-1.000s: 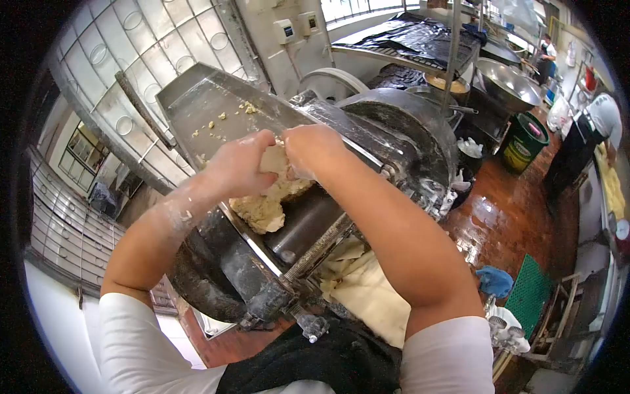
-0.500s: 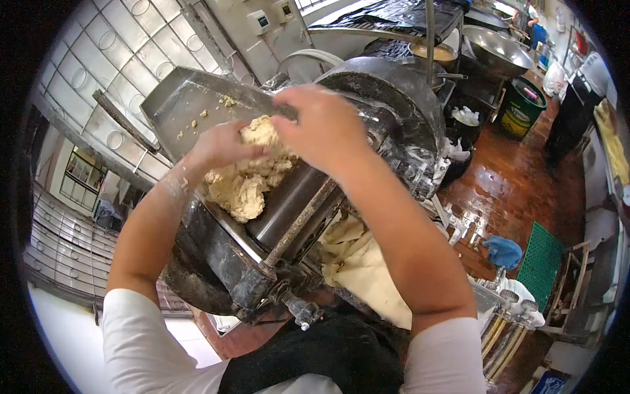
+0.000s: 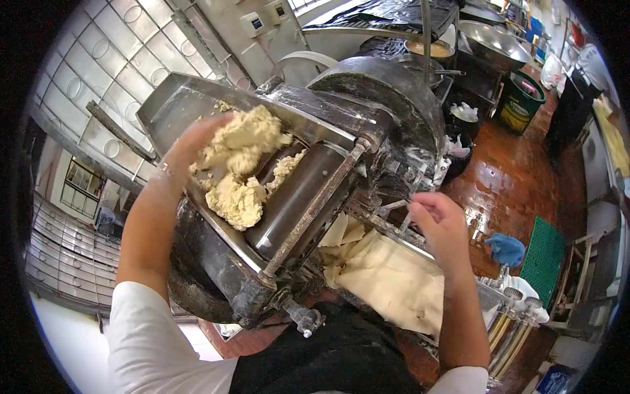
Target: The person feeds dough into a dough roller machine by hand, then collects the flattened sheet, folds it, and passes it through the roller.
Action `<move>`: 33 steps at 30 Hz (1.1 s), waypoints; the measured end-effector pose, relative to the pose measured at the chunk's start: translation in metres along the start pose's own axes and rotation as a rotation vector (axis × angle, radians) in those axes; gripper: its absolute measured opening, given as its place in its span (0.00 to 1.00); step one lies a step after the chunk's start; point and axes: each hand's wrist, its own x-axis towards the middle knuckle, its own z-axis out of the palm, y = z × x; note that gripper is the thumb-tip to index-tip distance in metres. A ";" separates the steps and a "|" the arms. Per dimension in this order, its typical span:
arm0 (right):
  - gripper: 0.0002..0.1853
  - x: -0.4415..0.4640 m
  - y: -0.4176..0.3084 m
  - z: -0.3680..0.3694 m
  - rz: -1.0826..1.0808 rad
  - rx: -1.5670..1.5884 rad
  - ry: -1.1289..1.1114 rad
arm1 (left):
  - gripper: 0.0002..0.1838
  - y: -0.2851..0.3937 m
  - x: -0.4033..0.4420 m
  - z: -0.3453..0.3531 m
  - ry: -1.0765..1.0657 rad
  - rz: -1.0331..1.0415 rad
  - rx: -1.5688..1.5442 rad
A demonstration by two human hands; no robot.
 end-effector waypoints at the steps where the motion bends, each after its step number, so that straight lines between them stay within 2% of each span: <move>1: 0.11 -0.004 0.004 -0.007 0.024 0.015 0.022 | 0.39 -0.008 0.015 -0.013 0.045 0.039 0.036; 4: 0.11 -0.013 0.016 -0.022 0.084 0.050 0.085 | 0.38 -0.055 0.065 -0.049 0.153 0.125 0.189; 6: 0.11 -0.017 0.021 -0.020 0.109 0.041 0.105 | 0.36 -0.104 0.107 -0.059 0.400 0.259 0.329; 7: 0.11 -0.020 0.024 -0.020 0.126 0.035 0.112 | 0.35 -0.103 0.099 -0.058 0.522 0.321 0.400; 8: 0.11 -0.019 0.038 -0.023 0.142 0.035 0.088 | 0.35 -0.102 0.091 -0.063 0.386 0.276 0.419; 10: 0.12 -0.024 0.044 -0.018 0.155 0.037 0.080 | 0.34 -0.029 -0.004 -0.051 0.117 0.185 0.447; 12: 0.12 -0.026 0.049 -0.013 0.170 0.040 0.073 | 0.28 -0.003 -0.068 -0.027 -0.338 0.104 0.540; 13: 0.12 -0.026 0.051 -0.011 0.179 0.042 0.071 | 0.28 0.006 -0.088 -0.018 -0.536 0.181 0.788; 14: 0.12 -0.028 0.053 -0.010 0.189 0.043 0.073 | 0.29 0.017 -0.103 -0.004 -0.573 0.177 1.053; 17: 0.13 -0.032 0.061 -0.007 0.208 0.065 0.043 | 0.31 0.011 -0.118 0.016 -0.253 0.412 1.200; 18: 0.14 -0.034 0.070 -0.009 0.154 0.113 0.008 | 0.38 0.024 -0.125 0.021 -0.260 0.423 1.261; 21: 0.13 -0.043 0.074 -0.013 0.200 0.094 0.019 | 0.46 -0.027 -0.086 0.018 -0.035 1.193 1.179; 22: 0.13 -0.046 0.078 -0.016 0.217 0.094 0.038 | 0.49 -0.028 -0.080 0.018 -0.308 0.982 1.012; 25: 0.13 -0.054 0.086 -0.029 0.240 0.086 0.039 | 0.43 -0.018 -0.082 0.036 -0.266 0.571 0.811; 26: 0.13 -0.056 0.088 -0.032 0.244 0.087 0.048 | 0.40 -0.018 -0.073 0.049 -0.126 0.397 0.816; 30: 0.13 -0.065 0.088 -0.047 0.265 0.069 0.098 | 0.40 0.005 -0.058 0.076 0.022 0.315 0.770; 33: 0.13 -0.074 0.089 -0.059 0.282 0.059 0.136 | 0.41 0.016 -0.041 0.071 -0.108 0.320 0.893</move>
